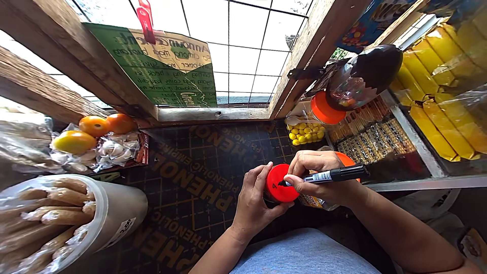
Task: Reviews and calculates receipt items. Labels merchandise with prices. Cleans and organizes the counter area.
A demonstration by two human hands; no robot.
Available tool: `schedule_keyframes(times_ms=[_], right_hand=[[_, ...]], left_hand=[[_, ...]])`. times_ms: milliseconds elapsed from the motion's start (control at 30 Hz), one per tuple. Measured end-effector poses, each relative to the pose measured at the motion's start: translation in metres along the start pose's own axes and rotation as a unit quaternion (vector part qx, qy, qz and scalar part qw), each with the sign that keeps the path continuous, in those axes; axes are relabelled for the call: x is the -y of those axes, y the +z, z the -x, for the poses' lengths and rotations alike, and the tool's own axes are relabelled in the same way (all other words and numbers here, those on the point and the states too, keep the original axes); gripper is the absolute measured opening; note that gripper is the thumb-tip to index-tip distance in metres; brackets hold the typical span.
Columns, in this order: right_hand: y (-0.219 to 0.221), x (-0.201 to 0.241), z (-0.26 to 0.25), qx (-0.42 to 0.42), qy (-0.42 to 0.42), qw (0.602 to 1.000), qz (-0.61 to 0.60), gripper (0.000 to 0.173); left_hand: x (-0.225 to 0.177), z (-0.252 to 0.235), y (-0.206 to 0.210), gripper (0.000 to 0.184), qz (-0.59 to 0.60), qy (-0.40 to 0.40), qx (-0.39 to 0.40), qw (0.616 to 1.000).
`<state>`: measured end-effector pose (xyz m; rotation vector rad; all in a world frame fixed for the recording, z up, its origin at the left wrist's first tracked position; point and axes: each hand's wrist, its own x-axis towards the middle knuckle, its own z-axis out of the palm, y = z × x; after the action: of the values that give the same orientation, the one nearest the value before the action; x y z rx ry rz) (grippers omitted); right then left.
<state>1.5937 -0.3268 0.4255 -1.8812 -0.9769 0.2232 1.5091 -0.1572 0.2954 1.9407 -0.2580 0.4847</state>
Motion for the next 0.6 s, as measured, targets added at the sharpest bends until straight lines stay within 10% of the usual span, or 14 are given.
schedule_keyframes(times_ms=[600], right_hand=[[0.0006, -0.0004, -0.0001, 0.000, -0.004, 1.000, 0.011, 0.019]], left_hand=[[0.0006, 0.0001, 0.0003, 0.091, -0.007, 0.003, -0.002, 1.000]])
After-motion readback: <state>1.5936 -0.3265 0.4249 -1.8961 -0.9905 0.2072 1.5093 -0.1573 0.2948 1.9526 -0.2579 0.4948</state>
